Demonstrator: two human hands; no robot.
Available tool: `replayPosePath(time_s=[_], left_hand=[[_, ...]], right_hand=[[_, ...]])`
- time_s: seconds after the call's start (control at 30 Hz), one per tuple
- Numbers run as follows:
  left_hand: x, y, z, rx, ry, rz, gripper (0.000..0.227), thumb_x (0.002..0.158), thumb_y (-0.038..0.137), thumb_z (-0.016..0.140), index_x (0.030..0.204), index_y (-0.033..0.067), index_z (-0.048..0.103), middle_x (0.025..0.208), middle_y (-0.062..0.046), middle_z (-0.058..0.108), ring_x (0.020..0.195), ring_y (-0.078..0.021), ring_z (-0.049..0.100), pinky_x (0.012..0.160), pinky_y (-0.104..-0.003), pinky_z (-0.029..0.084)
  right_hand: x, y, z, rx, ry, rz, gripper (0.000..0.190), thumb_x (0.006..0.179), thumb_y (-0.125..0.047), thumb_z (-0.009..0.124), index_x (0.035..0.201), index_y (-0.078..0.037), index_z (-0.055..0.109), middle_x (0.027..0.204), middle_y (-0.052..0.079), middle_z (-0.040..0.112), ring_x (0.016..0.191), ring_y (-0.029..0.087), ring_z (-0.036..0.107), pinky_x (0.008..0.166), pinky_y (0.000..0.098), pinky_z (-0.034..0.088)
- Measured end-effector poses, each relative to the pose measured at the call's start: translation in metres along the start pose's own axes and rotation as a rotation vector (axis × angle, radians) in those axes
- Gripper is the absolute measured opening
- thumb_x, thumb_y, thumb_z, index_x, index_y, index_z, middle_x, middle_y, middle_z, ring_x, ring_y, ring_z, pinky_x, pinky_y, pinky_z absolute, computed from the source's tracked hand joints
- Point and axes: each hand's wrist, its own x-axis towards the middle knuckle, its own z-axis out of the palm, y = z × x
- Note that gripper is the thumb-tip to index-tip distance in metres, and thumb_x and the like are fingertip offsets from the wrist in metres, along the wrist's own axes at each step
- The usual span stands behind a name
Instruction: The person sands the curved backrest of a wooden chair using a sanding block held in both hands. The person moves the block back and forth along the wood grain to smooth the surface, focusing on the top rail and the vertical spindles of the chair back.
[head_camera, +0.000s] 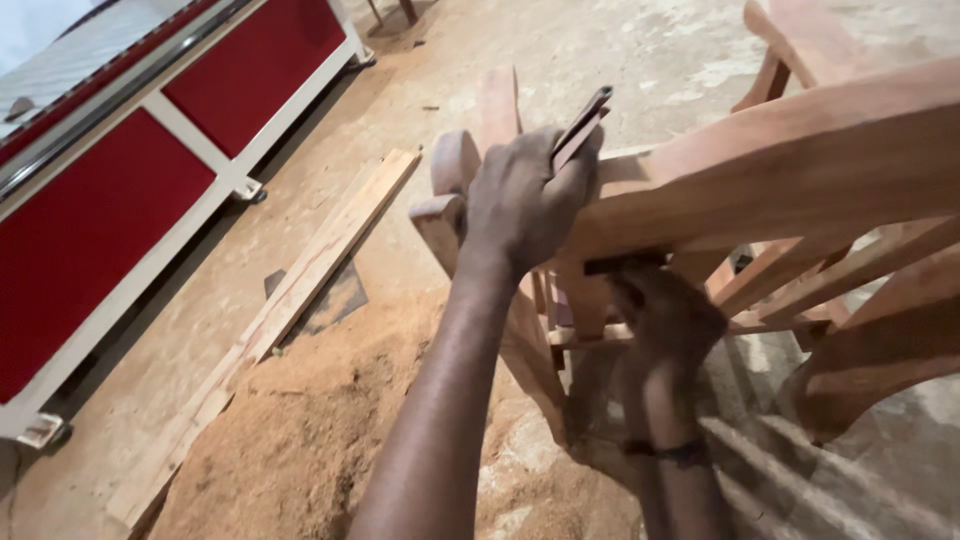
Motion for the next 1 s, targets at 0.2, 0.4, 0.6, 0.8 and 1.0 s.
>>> replayPosePath(time_s=[0.2, 0.4, 0.6, 0.8, 1.0], left_hand=[[0.000, 0.002, 0.001, -0.003, 0.003, 0.034, 0.045, 0.096, 0.047, 0.049, 0.076, 0.0125, 0.070, 0.069, -0.011, 0.071, 0.069, -0.0311, 0.072, 0.069, -0.047, 0.053], [0.000, -0.005, 0.005, -0.004, 0.068, 0.098, 0.044, 0.096, 0.046, 0.050, 0.077, 0.0115, 0.070, 0.073, -0.012, 0.071, 0.073, -0.0335, 0.071, 0.068, -0.048, 0.052], [0.005, -0.001, 0.005, -0.014, -0.003, 0.060, 0.047, 0.096, 0.047, 0.047, 0.073, 0.0132, 0.069, 0.068, -0.009, 0.071, 0.066, -0.0265, 0.072, 0.066, -0.045, 0.053], [0.004, -0.013, 0.009, 0.032, 0.058, 0.080, 0.045, 0.096, 0.048, 0.050, 0.075, 0.0151, 0.072, 0.071, -0.007, 0.071, 0.069, -0.0256, 0.071, 0.066, -0.046, 0.052], [0.004, -0.003, 0.003, -0.023, -0.039, 0.010, 0.047, 0.096, 0.050, 0.047, 0.075, 0.0156, 0.071, 0.068, -0.006, 0.071, 0.066, -0.0236, 0.073, 0.065, -0.043, 0.054]], right_hand=[[-0.034, 0.014, 0.049, 0.458, 0.004, -0.064, 0.011, 0.092, -0.003, 0.068, 0.092, 0.006, 0.074, 0.092, 0.009, 0.078, 0.086, 0.016, 0.074, 0.076, 0.0291, 0.062], [-0.021, 0.046, 0.030, 0.735, 0.070, -0.022, 0.010, 0.101, 0.000, 0.062, 0.104, 0.006, 0.069, 0.105, 0.011, 0.072, 0.097, 0.022, 0.073, 0.087, 0.0326, 0.064], [-0.030, 0.047, 0.038, -0.311, -0.072, -0.533, 0.022, 0.100, -0.012, 0.058, 0.107, -0.003, 0.076, 0.107, 0.007, 0.073, 0.094, 0.016, 0.072, 0.079, 0.0328, 0.059], [-0.030, 0.028, 0.043, 0.393, 0.087, 0.094, 0.021, 0.107, -0.015, 0.060, 0.118, -0.002, 0.073, 0.099, 0.012, 0.071, 0.075, 0.020, 0.059, 0.058, 0.0378, 0.042], [-0.033, 0.013, 0.026, -0.100, -0.101, -0.488, 0.015, 0.102, -0.009, 0.062, 0.106, -0.002, 0.074, 0.112, 0.007, 0.072, 0.103, 0.016, 0.070, 0.085, 0.0306, 0.056]])
